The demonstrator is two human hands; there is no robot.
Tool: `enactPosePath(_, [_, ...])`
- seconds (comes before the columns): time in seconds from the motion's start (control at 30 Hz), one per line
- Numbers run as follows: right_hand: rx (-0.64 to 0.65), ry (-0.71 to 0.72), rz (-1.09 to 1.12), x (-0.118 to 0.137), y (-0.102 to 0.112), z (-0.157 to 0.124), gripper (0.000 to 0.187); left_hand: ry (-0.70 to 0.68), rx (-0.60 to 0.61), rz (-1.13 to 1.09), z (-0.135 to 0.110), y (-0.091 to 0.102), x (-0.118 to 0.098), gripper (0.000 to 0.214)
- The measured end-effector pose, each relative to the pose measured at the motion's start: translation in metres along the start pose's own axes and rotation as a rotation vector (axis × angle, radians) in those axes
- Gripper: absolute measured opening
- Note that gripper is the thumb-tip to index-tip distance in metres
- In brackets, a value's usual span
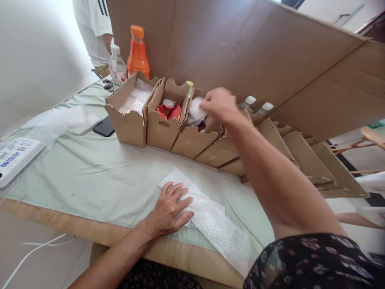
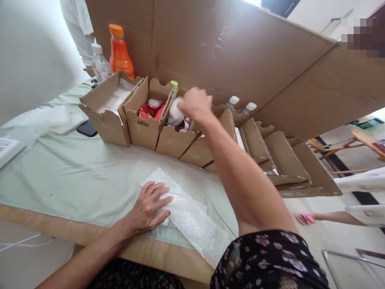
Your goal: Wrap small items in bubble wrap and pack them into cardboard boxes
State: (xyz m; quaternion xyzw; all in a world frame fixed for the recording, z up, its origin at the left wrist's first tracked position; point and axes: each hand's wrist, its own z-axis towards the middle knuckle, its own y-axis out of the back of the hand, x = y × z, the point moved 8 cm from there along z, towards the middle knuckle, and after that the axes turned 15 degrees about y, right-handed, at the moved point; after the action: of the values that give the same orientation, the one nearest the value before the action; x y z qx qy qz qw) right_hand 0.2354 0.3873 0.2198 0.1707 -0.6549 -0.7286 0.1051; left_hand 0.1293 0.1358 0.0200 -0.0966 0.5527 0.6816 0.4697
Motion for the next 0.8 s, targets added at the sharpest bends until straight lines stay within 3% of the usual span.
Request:
enactPosePath(0.03, [-0.165, -0.050, 0.040, -0.008, 0.026, -0.023, 0.034, 0.000, 0.003, 0.003, 0.000, 0.000, 0.000, 0.031])
enactPosePath(0.1, [-0.676, 0.026, 0.137, -0.005, 0.081, -0.088, 0.033, -0.007, -0.008, 0.002, -0.002, 0.003, -0.001, 0.032])
enactPosePath(0.13, [-0.912, 0.082, 0.152, 0.001, 0.098, -0.129, 0.025, -0.012, -0.027, -0.005, -0.002, 0.005, -0.002, 0.035])
enactPosePath(0.17, [-0.989, 0.156, 0.135, 0.014, 0.101, -0.163, 0.015, -0.015, -0.059, -0.017, -0.003, 0.010, -0.003, 0.039])
enactPosePath(0.2, [-0.962, 0.184, 0.100, 0.027, 0.092, -0.189, 0.011, -0.017, -0.110, -0.035, -0.004, 0.016, -0.003, 0.046])
enactPosePath(0.27, [-0.818, 0.191, 0.096, 0.052, 0.052, -0.228, 0.007, -0.022, -0.250, -0.070, -0.007, 0.031, -0.005, 0.064])
enactPosePath(0.37, [-0.326, 0.241, 0.159, 0.089, -0.047, -0.247, 0.012, -0.052, -0.410, -0.057, -0.014, 0.043, -0.008, 0.083])
enactPosePath(0.43, [-0.040, 0.366, 0.253, 0.108, -0.099, -0.252, 0.025, -0.082, -0.339, 0.018, -0.013, 0.034, -0.012, 0.080])
enactPosePath(0.5, [0.101, 0.466, 0.310, 0.109, -0.116, -0.253, 0.036, -0.072, -0.168, 0.111, -0.009, 0.015, -0.012, 0.070])
enactPosePath(0.57, [0.090, 0.499, 0.322, 0.095, -0.095, -0.245, 0.035, -0.016, -0.036, 0.181, -0.006, 0.001, -0.007, 0.060])
enactPosePath(0.67, [-0.090, 0.473, 0.315, 0.067, -0.023, -0.212, 0.026, 0.042, -0.005, 0.211, -0.003, -0.006, -0.003, 0.053])
enactPosePath(0.73, [-0.215, 0.423, 0.268, 0.059, 0.027, -0.172, 0.022, 0.052, -0.014, 0.206, -0.001, -0.007, -0.003, 0.052])
enactPosePath(0.8, [-0.242, 0.372, 0.177, 0.062, 0.056, -0.114, 0.021, 0.066, -0.020, 0.190, -0.001, -0.007, -0.003, 0.053])
